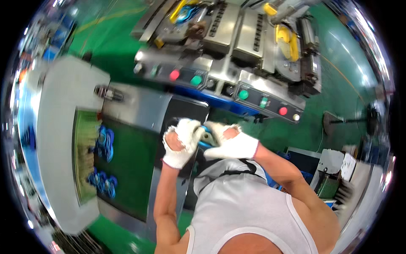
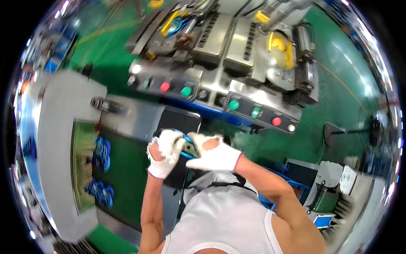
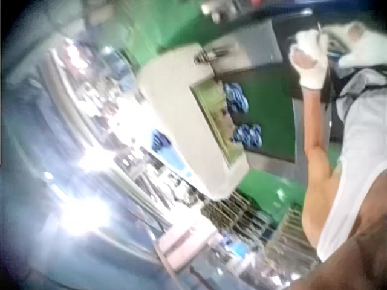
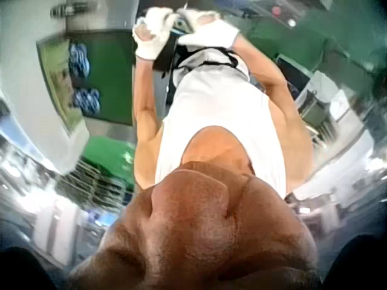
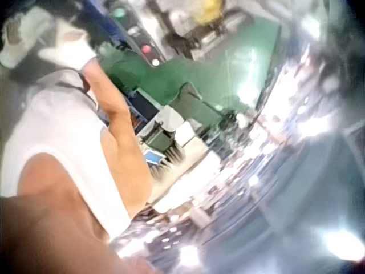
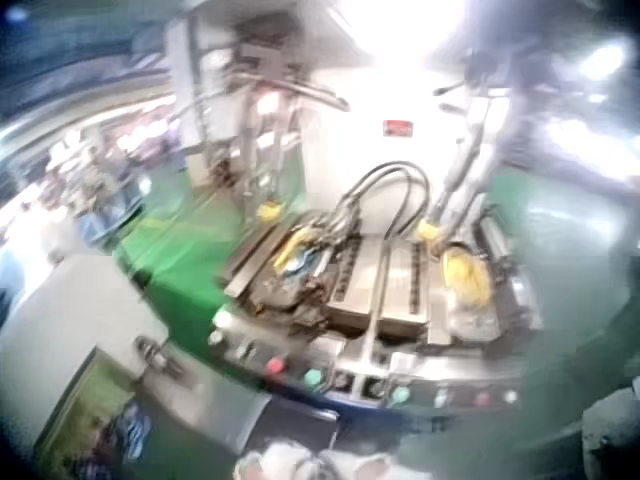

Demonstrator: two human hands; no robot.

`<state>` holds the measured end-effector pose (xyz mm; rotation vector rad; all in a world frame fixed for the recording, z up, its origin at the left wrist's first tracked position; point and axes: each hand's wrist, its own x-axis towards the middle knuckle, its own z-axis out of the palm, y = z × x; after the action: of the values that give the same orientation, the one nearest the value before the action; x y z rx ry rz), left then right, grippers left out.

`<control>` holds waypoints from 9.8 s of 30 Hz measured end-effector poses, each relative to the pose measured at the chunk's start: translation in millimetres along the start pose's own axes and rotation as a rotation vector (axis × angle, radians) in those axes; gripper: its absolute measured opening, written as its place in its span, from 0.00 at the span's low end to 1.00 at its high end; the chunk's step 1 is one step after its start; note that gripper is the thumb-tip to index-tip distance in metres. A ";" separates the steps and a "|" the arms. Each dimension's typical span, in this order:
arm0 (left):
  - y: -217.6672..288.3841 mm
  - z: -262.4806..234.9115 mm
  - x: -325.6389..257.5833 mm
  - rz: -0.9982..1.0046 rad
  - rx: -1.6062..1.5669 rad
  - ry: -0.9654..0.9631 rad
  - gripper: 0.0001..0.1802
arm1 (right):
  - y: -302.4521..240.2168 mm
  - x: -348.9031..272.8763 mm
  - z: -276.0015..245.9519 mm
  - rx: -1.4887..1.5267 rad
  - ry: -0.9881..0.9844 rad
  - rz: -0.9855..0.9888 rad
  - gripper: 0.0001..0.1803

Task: The person operates a shoe assembly machine in a factory setting. They pick up blue and black sneakers from a conveyor belt, place them into the machine's mold, and press a button to activate the process. After the machine cycles, they remove the shoes and place them on a nearby table.

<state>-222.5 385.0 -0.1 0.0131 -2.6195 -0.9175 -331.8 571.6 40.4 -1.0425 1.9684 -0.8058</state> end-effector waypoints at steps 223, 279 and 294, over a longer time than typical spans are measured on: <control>-84.5 91.7 -127.3 -0.525 0.576 -0.438 0.25 | 241.3 -351.5 173.0 0.567 0.699 0.580 0.35; 126.6 117.2 239.7 0.080 -0.593 -0.106 0.32 | 101.8 -199.2 -19.5 1.424 1.131 0.082 0.26; 168.4 179.4 248.7 -0.024 -0.602 -0.174 0.29 | 151.1 -232.0 -74.6 1.628 1.340 -0.389 0.42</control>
<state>-497.4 594.1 55.4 -0.1973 -2.3837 -1.7424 -364.2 856.4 34.3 0.3390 0.9547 -3.0168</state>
